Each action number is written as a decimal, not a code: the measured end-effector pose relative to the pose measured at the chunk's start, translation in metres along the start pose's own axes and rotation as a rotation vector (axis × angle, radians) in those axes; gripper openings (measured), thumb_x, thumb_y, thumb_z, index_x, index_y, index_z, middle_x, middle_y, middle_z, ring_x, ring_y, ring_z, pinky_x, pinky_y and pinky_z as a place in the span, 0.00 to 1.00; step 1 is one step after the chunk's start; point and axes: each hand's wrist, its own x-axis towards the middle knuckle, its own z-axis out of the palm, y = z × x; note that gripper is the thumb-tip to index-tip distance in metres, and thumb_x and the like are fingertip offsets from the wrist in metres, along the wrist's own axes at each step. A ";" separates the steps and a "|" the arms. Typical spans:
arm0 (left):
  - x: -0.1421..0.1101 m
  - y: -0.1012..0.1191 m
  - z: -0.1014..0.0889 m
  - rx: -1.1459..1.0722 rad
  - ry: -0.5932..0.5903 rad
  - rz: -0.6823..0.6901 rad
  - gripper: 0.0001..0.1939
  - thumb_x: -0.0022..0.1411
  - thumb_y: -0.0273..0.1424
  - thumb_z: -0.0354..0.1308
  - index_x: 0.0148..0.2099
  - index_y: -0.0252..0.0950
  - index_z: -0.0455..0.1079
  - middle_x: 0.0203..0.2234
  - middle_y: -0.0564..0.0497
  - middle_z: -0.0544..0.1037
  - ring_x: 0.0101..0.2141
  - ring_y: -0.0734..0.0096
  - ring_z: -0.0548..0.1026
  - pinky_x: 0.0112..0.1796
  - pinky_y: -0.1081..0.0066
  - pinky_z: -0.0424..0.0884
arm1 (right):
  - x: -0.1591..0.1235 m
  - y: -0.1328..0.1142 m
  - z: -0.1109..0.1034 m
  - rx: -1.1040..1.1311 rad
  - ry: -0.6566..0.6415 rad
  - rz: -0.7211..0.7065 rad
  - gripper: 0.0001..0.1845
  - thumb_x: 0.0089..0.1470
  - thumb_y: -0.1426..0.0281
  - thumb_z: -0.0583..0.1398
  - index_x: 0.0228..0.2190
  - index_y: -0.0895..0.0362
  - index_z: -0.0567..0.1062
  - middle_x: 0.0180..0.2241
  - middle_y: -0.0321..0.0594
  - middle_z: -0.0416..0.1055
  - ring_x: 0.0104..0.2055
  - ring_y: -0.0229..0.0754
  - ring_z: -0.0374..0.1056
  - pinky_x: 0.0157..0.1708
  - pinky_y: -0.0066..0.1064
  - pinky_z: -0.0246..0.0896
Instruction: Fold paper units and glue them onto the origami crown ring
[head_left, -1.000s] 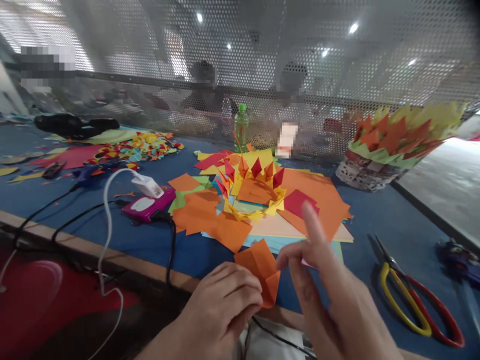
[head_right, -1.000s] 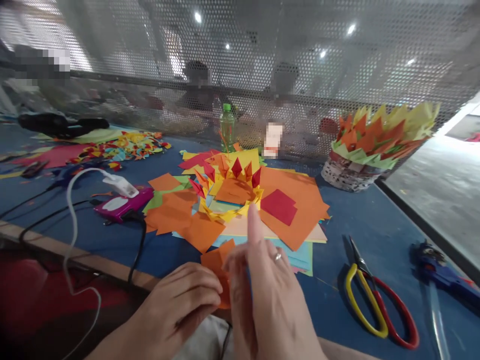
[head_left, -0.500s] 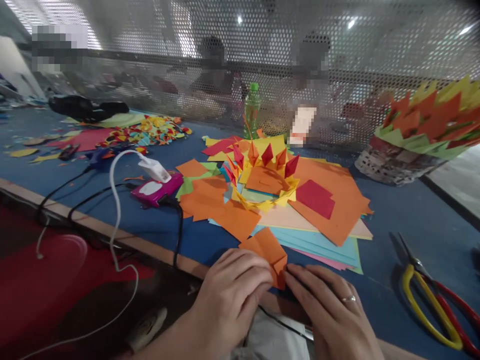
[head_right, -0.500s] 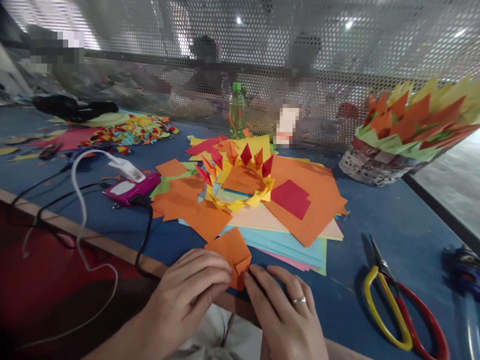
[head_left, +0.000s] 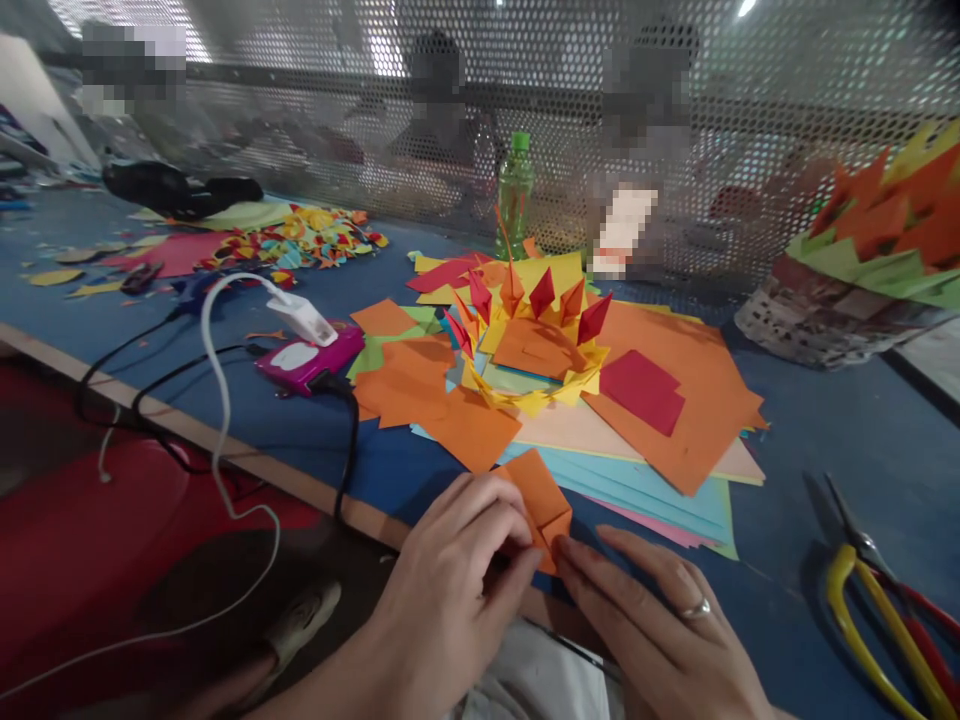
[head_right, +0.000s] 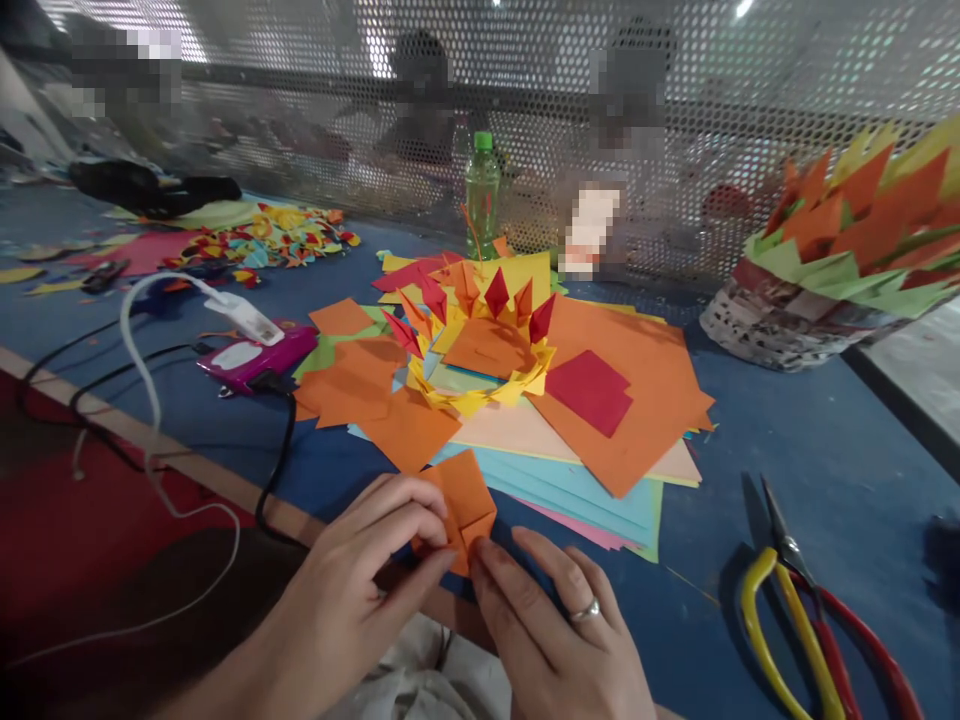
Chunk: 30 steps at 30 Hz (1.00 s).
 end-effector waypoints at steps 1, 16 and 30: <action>0.000 0.000 0.000 0.001 0.000 -0.007 0.08 0.65 0.18 0.58 0.35 0.35 0.68 0.36 0.52 0.73 0.38 0.71 0.71 0.39 0.70 0.68 | 0.000 0.001 0.000 0.004 -0.012 -0.010 0.22 0.61 0.73 0.57 0.56 0.55 0.77 0.60 0.33 0.72 0.56 0.49 0.74 0.44 0.37 0.74; 0.004 0.002 0.002 0.055 -0.040 -0.055 0.09 0.66 0.20 0.57 0.34 0.37 0.65 0.33 0.53 0.71 0.36 0.68 0.68 0.37 0.68 0.65 | 0.003 -0.011 0.001 0.165 0.100 0.212 0.18 0.69 0.70 0.54 0.53 0.48 0.79 0.51 0.34 0.80 0.54 0.44 0.75 0.49 0.33 0.71; 0.005 0.002 0.001 0.061 -0.125 -0.105 0.10 0.66 0.20 0.55 0.34 0.38 0.62 0.35 0.54 0.70 0.38 0.67 0.66 0.38 0.65 0.62 | 0.004 -0.016 0.000 0.121 0.076 0.250 0.21 0.70 0.69 0.52 0.60 0.46 0.74 0.50 0.36 0.81 0.52 0.42 0.76 0.50 0.32 0.70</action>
